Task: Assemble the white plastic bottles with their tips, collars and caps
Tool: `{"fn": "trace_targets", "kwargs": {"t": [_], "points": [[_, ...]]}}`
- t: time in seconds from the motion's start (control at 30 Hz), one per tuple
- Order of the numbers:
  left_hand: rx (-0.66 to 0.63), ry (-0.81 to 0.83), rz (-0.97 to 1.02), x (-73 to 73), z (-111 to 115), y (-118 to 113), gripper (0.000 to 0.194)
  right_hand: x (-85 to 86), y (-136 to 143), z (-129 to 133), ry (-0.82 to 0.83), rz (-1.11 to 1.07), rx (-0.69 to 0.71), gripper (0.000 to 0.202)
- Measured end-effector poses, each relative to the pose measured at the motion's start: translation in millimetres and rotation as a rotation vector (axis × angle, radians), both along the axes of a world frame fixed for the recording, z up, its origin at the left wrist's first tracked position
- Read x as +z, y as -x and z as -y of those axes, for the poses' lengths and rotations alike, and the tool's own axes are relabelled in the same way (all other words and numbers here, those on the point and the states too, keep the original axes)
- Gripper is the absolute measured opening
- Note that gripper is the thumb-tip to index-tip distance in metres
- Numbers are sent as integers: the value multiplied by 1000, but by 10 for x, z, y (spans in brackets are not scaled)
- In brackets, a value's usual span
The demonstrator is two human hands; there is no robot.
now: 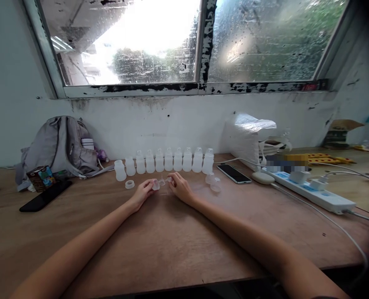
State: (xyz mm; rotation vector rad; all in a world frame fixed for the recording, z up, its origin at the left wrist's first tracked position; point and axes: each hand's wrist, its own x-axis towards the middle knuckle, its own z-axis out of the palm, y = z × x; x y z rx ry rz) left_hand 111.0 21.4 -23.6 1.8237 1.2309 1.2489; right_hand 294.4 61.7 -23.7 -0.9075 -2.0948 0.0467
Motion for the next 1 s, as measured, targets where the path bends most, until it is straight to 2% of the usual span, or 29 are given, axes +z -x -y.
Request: {"fn": "trace_targets", "kwargs": {"t": [0.2, 0.4, 0.57, 0.83, 1.0], "points": [[-179, 214, 330, 63, 109, -65, 36, -23, 178, 211, -14, -19, 73, 17], [-198, 211, 359, 52, 136, -56, 38, 10, 215, 288, 3, -19, 240, 28], [-142, 145, 335, 39, 135, -24, 40, 44, 156, 326, 92, 35, 231, 40], [-100, 103, 311, 14, 112, -13, 44, 19, 221, 271, 112, -140, 219, 21], [-95, 125, 305, -8, 90, -22, 53, -5, 225, 215, 142, -261, 197, 19]]}}
